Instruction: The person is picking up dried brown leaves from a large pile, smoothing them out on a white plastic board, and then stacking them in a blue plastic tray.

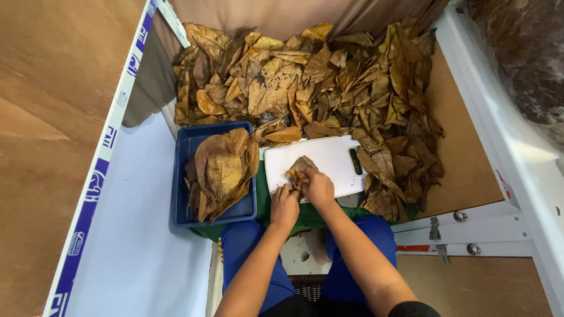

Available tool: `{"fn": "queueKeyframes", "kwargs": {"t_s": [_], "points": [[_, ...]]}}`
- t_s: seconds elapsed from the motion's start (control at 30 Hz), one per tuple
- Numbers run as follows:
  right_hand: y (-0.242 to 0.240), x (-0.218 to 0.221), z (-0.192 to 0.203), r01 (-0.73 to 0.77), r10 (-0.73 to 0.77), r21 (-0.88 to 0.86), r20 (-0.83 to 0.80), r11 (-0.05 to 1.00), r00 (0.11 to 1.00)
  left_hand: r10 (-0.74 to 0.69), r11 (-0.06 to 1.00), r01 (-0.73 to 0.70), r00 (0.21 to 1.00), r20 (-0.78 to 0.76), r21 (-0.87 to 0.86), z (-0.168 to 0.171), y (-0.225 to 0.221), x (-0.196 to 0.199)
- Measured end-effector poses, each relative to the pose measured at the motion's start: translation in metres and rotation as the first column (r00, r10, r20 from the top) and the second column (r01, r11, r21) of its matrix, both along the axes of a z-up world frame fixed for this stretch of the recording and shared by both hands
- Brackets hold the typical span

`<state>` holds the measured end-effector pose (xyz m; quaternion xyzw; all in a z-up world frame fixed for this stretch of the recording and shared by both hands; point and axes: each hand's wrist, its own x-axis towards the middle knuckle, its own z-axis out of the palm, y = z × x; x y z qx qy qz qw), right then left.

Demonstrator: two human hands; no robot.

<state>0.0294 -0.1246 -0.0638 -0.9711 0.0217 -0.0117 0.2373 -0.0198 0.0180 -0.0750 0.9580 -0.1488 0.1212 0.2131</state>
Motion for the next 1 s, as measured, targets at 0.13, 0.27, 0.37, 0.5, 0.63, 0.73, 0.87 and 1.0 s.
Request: {"fn": "queueKeyframes", "kwargs": {"t_s": [0.13,0.27,0.37,0.5,0.63,0.73,0.87,1.0], "points": [[0.019,-0.008,0.086,-0.037,0.035,0.019,0.078,0.999,0.996,-0.011,1.0,0.011,1.0,0.022,-0.011,-0.017,-0.001,0.003],[0.012,0.026,0.018,0.007,0.009,-0.122,0.129,0.993,0.992,-0.017,0.999,0.018,1.0,0.013,-0.048,-0.021,-0.001,0.004],[0.009,0.043,0.01,0.016,0.005,-0.179,0.115,0.984,0.993,-0.017,0.998,0.017,1.0,-0.006,-0.068,-0.014,-0.002,0.001],[0.004,0.061,0.016,0.009,0.007,-0.158,0.098,0.987,0.995,-0.007,0.999,0.008,1.0,0.006,-0.049,-0.011,-0.004,0.0],[-0.018,0.084,0.013,0.018,0.002,-0.182,0.104,0.983,0.995,0.034,0.992,-0.034,0.999,0.005,-0.122,0.009,-0.009,-0.008],[-0.036,0.079,0.015,0.082,-0.079,-0.083,0.036,0.993,0.996,0.024,0.992,-0.029,0.999,-0.043,-0.119,0.016,-0.008,-0.014],[-0.055,0.036,0.04,0.271,-0.283,0.271,0.005,0.924,0.959,0.008,0.998,-0.014,0.995,-0.097,-0.065,0.028,-0.006,-0.014],[-0.081,0.0,0.017,0.38,-0.436,0.446,0.025,0.81,0.9,0.009,0.997,-0.019,0.992,-0.126,-0.075,0.002,-0.007,-0.002]]}}
